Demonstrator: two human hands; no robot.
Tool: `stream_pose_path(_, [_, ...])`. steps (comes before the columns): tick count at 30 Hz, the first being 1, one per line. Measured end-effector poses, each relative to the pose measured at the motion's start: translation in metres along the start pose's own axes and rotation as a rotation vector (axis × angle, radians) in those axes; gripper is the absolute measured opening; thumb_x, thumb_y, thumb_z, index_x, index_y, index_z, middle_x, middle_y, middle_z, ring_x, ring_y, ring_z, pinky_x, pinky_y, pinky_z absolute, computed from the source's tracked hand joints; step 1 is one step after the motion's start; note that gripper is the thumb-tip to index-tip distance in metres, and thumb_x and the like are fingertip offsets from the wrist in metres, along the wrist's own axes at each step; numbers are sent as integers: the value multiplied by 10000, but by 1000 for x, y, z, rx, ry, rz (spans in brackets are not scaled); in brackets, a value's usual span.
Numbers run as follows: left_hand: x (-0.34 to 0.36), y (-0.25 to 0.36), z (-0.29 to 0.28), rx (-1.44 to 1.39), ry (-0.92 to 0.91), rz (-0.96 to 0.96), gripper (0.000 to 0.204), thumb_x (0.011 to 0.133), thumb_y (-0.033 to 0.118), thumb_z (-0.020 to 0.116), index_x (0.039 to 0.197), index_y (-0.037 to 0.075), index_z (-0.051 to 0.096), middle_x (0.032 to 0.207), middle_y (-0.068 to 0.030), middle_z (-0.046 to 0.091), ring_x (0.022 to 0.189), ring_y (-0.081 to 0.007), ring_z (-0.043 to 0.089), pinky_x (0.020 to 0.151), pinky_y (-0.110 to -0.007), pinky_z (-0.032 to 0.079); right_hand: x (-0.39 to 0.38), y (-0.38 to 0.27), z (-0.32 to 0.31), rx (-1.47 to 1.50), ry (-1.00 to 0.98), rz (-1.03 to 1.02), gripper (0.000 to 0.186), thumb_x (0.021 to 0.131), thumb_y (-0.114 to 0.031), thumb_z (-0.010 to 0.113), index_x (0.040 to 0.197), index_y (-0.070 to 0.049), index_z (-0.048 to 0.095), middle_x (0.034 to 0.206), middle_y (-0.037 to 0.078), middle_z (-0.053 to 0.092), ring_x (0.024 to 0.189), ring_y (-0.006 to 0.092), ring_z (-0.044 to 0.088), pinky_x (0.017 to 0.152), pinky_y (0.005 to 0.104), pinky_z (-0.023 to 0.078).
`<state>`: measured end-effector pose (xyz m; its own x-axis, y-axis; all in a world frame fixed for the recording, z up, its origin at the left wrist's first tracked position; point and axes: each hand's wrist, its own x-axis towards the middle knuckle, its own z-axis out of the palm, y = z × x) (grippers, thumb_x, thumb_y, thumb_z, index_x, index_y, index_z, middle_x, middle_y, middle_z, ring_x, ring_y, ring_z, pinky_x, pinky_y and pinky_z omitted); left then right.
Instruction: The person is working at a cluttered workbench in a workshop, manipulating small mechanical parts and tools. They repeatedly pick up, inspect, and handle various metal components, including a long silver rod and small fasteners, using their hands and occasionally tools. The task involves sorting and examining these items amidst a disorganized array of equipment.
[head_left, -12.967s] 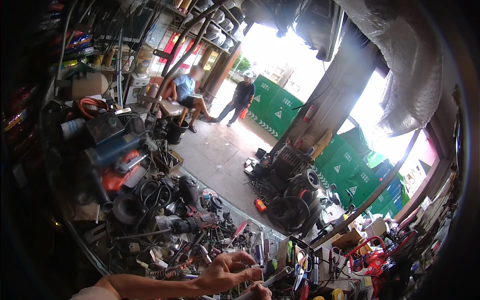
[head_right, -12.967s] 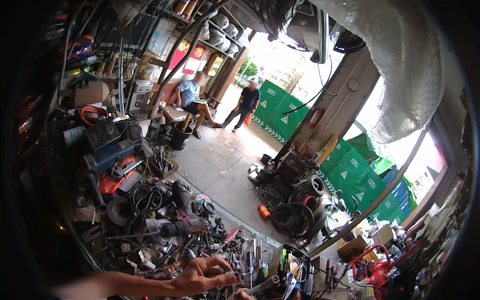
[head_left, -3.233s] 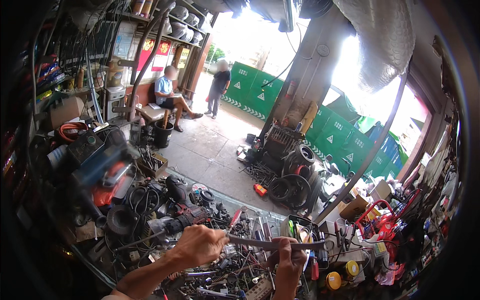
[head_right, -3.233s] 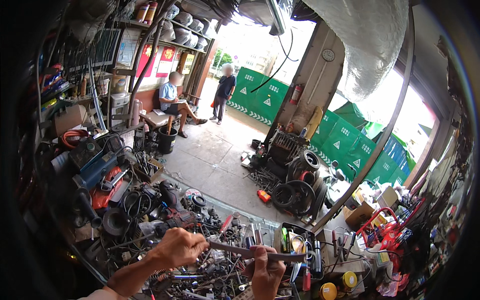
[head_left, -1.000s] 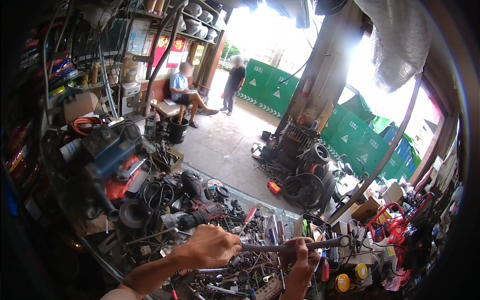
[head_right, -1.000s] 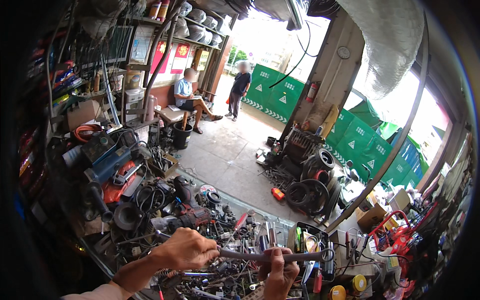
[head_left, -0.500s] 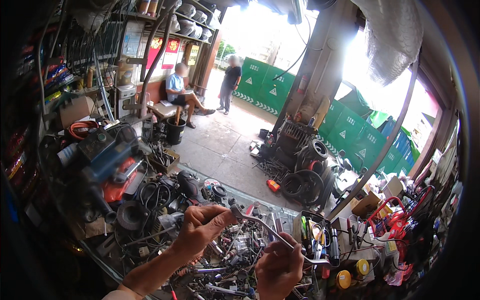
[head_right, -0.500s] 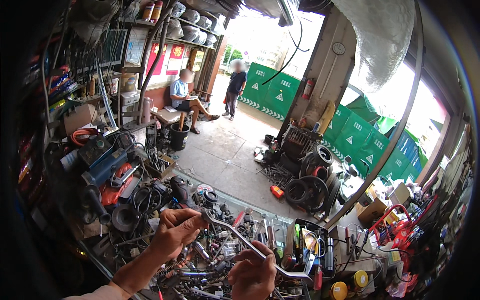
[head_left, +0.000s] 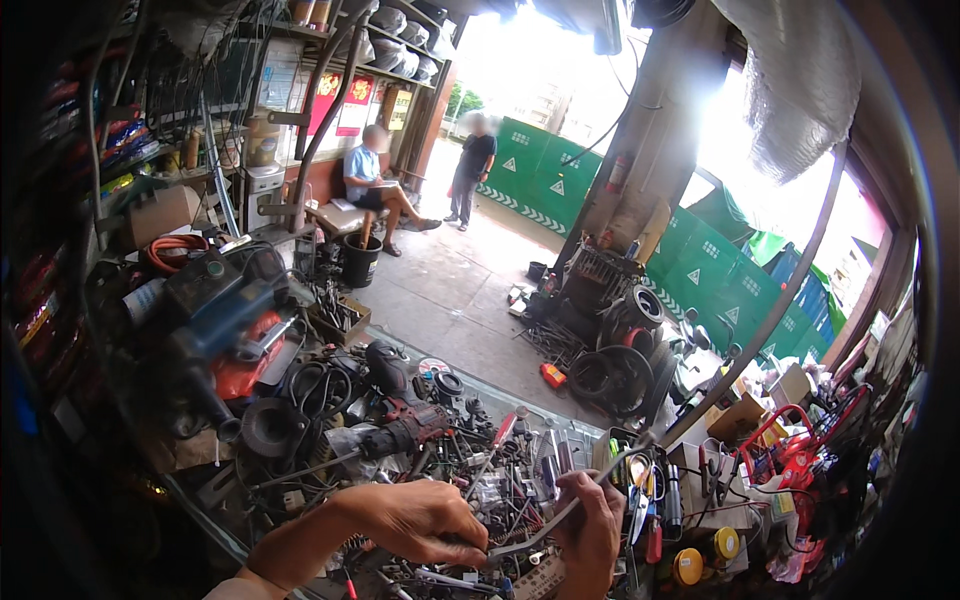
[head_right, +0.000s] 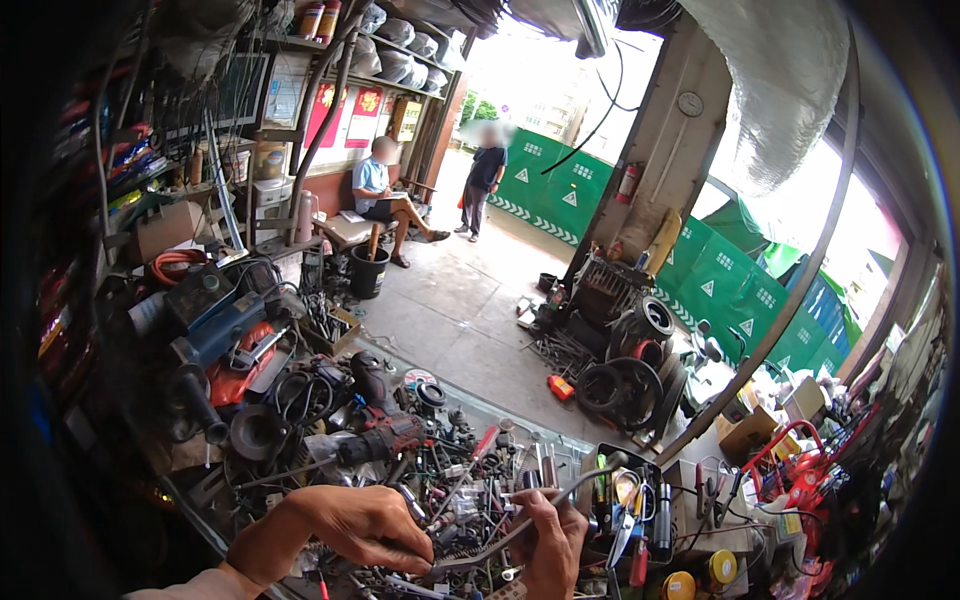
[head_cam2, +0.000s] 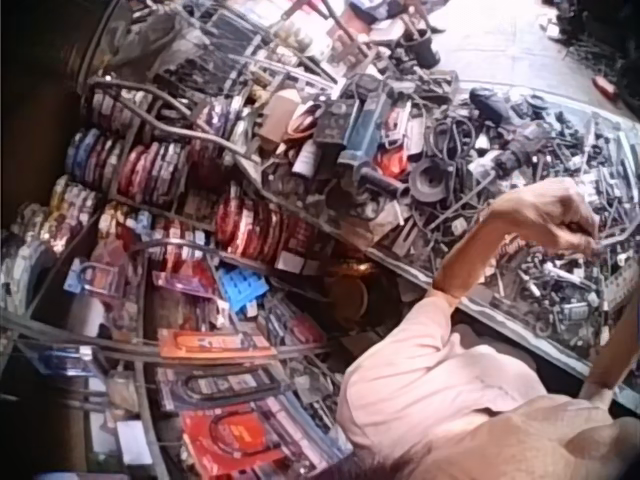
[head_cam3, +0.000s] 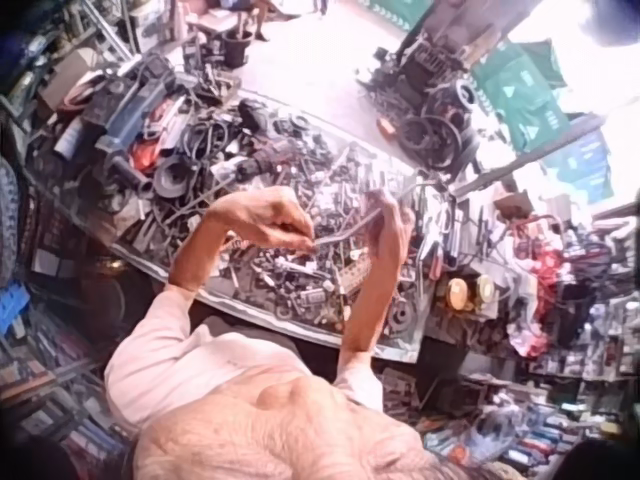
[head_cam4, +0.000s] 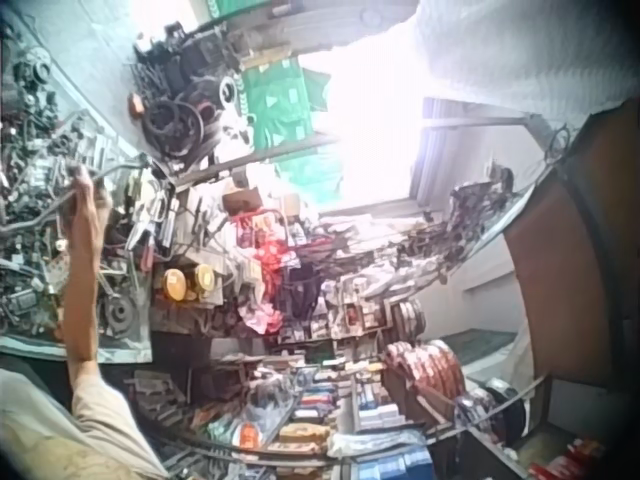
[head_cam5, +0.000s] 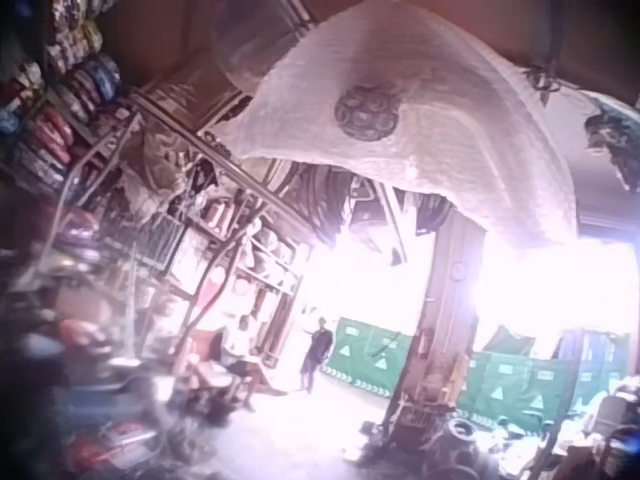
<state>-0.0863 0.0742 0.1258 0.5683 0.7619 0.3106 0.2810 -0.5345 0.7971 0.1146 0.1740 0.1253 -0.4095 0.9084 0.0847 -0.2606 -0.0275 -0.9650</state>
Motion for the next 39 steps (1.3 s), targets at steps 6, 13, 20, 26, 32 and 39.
stream_pose_path(6, [4, 4, 1, 492, 184, -389, 260, 838, 299, 562, 739, 59, 579, 567, -135, 536, 595, -327, 570, 547, -428, 419, -13, -11, 9, -407, 212, -213, 321, 895, -284, 517, 854, 26, 585, 557, 52, 536, 360, 89, 440, 325, 208, 307])
stream_pose_path(13, [15, -11, 6, 487, 736, -446, 171, 818, 228, 602, 817, 68, 660, 568, -113, 571, 540, -265, 589, 522, -344, 438, -26, -16, 20, -447, 206, -230, 405, 923, -352, 441, 943, 28, 581, 603, 87, 581, 360, 109, 438, 330, 220, 300])
stream_pose_path(20, [18, 1, -1, -192, 1019, -296, 144, 860, 106, 601, 876, -28, 649, 699, 7, 615, 630, -31, 511, 508, -220, 385, -35, -10, 37, -56, 105, -219, 446, 938, -386, 413, 907, 26, 582, 673, 114, 605, 386, 136, 467, 321, 241, 335])
stream_pose_path(26, [14, -2, -1, -468, 946, -23, 164, 865, 131, 609, 949, -4, 650, 717, 27, 598, 588, 7, 443, 473, -176, 322, -31, -15, 40, 603, 91, 79, 478, 943, -413, 346, 855, 8, 557, 659, 108, 571, 404, 171, 447, 325, 256, 336])
stream_pose_path(32, [11, 0, 6, -588, 780, -53, 179, 878, 128, 591, 1011, 14, 624, 687, 29, 585, 571, 0, 477, 469, -168, 352, -16, -13, 23, 708, 175, 267, 413, 946, -380, 353, 849, -38, 565, 660, 81, 554, 385, 154, 386, 335, 270, 313])
stream_pose_path(39, [18, 2, 10, -675, 732, -101, 191, 898, 149, 562, 1026, 17, 613, 702, 52, 560, 585, 4, 432, 491, -171, 322, -15, -9, 15, 692, 248, 153, 291, 930, -266, 398, 954, -37, 576, 743, 111, 582, 417, 168, 409, 416, 297, 360])
